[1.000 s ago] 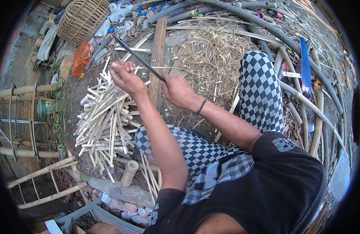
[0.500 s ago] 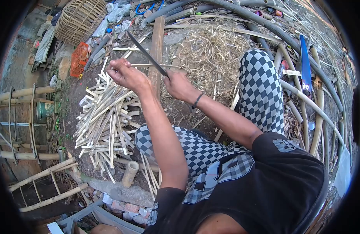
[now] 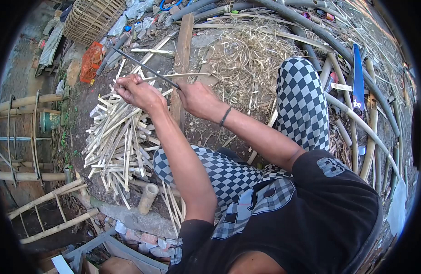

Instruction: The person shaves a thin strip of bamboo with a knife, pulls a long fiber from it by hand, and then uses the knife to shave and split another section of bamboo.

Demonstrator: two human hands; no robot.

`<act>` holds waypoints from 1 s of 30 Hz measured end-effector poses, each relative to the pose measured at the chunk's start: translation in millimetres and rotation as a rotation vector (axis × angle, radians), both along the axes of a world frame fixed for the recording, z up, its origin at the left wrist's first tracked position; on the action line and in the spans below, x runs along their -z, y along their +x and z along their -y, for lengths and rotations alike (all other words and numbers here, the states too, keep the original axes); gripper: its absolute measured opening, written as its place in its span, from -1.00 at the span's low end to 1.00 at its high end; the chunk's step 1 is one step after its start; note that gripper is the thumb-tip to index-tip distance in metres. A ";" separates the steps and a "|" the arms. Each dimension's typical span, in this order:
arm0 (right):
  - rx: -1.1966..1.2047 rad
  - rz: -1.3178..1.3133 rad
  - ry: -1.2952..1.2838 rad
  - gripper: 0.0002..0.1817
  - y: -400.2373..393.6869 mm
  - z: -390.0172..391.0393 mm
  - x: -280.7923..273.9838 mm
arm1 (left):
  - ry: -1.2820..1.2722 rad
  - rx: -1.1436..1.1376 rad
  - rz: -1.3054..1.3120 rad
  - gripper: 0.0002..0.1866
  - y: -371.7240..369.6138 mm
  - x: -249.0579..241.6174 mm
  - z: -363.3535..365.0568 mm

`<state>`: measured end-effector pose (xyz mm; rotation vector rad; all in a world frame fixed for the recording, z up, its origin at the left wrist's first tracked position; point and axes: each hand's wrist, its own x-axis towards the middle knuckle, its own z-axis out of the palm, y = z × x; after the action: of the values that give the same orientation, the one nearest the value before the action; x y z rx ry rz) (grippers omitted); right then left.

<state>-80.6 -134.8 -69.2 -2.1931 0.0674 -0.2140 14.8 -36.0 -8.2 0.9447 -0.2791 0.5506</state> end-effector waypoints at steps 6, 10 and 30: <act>0.153 -0.041 0.006 -0.78 14.6 -3.1 72.9 | 0.008 -0.014 0.013 -0.73 3.6 2.8 -16.3; 0.016 -0.132 -0.097 -0.63 11.4 -3.8 19.9 | -0.021 -0.033 -0.059 -0.72 7.6 1.7 -22.8; 0.137 -0.143 -0.078 -0.72 24.1 4.6 88.3 | 0.040 0.018 0.010 -0.68 8.7 -0.4 -19.8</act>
<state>-56.5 -139.4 -157.5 -2.2815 0.2948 -0.1378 23.4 -16.2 -7.9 0.9775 -0.3081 0.5343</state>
